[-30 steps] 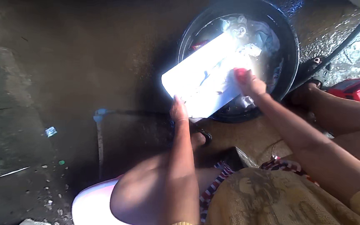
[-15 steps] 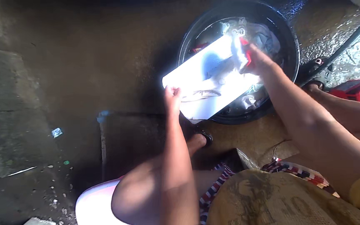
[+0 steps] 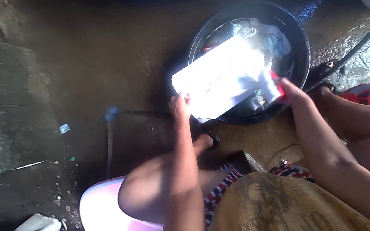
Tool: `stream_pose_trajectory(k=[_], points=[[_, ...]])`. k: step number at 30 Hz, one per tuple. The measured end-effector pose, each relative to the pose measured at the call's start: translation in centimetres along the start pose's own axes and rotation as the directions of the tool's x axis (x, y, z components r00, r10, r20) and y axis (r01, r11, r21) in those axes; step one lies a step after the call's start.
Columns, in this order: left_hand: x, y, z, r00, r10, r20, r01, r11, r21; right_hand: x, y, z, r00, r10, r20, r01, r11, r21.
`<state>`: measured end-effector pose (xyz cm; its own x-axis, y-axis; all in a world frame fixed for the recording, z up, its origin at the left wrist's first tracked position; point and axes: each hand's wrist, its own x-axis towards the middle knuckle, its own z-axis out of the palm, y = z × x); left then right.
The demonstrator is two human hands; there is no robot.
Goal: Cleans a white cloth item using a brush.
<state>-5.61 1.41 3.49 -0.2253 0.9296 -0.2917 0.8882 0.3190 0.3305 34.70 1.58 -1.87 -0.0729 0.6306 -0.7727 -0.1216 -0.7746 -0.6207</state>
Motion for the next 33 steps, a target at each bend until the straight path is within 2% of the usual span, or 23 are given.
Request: stream_pose_trajectory(k=[1,2,4,5,7,8,10,11,13,16,18,19,21,23,25,26,28,31,33], points=[[-0.2,-0.1,1.1,0.994,-0.093,0.060,0.092,0.996,0.013,0.7,0.6,1.3,0.988,0.068,-0.139,-0.078,0.995,-0.066],[-0.5,-0.2,2.0,0.979,-0.180,0.094,0.180,0.984,0.006,1.2,0.8,3.1,0.971,0.054,-0.235,-0.082,0.991,-0.107],[-1.1,-0.5,3.5,0.951,-0.291,0.101,0.300,0.950,-0.086,1.2,0.7,8.2,0.952,-0.108,-0.286,0.026,0.960,-0.278],[-1.2,-0.6,4.0,0.941,-0.324,0.098,0.336,0.930,-0.149,0.7,0.3,11.5,0.947,-0.194,-0.256,0.063,0.894,-0.444],[-1.2,-0.8,4.6,0.937,-0.338,0.088,0.349,0.909,-0.226,-1.2,0.4,19.0,0.952,-0.304,-0.046,0.173,0.653,-0.737],[-1.1,-0.8,4.7,0.936,-0.341,0.088,0.352,0.909,-0.224,-1.9,0.9,22.2,0.947,-0.304,0.103,0.256,0.523,-0.813],[-0.8,-0.7,4.7,0.929,-0.355,0.103,0.369,0.910,-0.189,-1.8,1.6,25.5,0.928,-0.193,0.318,0.367,0.328,-0.871],[-0.8,-0.6,4.6,0.931,-0.351,0.105,0.364,0.915,-0.172,-1.0,1.6,25.0,0.917,-0.193,0.350,0.394,0.292,-0.871],[-1.0,-0.8,4.6,0.931,-0.346,0.113,0.360,0.921,-0.147,1.1,0.9,20.7,0.927,-0.251,0.278,0.349,0.310,-0.884],[-0.7,-1.1,4.9,0.914,-0.386,0.126,0.403,0.900,-0.165,4.1,-2.8,13.1,0.967,-0.253,-0.020,0.079,0.374,-0.924],[-0.6,-1.4,4.8,0.909,-0.393,0.140,0.414,0.892,-0.183,4.7,-4.5,11.1,0.952,-0.238,-0.194,-0.080,0.418,-0.905],[-0.5,-1.4,4.7,0.909,-0.395,0.138,0.416,0.887,-0.203,4.3,-4.9,11.8,0.946,-0.248,-0.209,-0.088,0.424,-0.901],[-0.6,-1.2,4.9,0.916,-0.381,0.124,0.401,0.882,-0.249,2.4,-3.6,15.5,0.935,-0.346,-0.077,0.080,0.417,-0.906],[-0.7,-1.2,4.9,0.926,-0.362,0.110,0.378,0.894,-0.241,-0.1,-0.5,21.6,0.908,-0.387,0.159,0.309,0.365,-0.878],[-0.9,-1.4,5.0,0.925,-0.362,0.115,0.378,0.905,-0.193,-1.6,1.0,25.2,0.914,-0.187,0.360,0.402,0.297,-0.866],[-0.9,-1.6,4.9,0.925,-0.363,0.114,0.379,0.903,-0.203,-0.9,1.0,24.8,0.912,-0.158,0.378,0.409,0.297,-0.863],[-0.7,-1.8,4.8,0.920,-0.371,0.123,0.389,0.898,-0.206,2.1,0.3,20.5,0.928,-0.239,0.286,0.353,0.320,-0.879],[-0.6,-1.6,4.9,0.906,-0.396,0.151,0.420,0.885,-0.200,4.7,-3.0,13.1,0.965,-0.261,0.015,0.124,0.406,-0.905],[-0.3,-1.5,4.6,0.899,-0.406,0.164,0.434,0.877,-0.206,5.1,-4.3,12.3,0.959,-0.253,-0.130,-0.005,0.444,-0.896]])
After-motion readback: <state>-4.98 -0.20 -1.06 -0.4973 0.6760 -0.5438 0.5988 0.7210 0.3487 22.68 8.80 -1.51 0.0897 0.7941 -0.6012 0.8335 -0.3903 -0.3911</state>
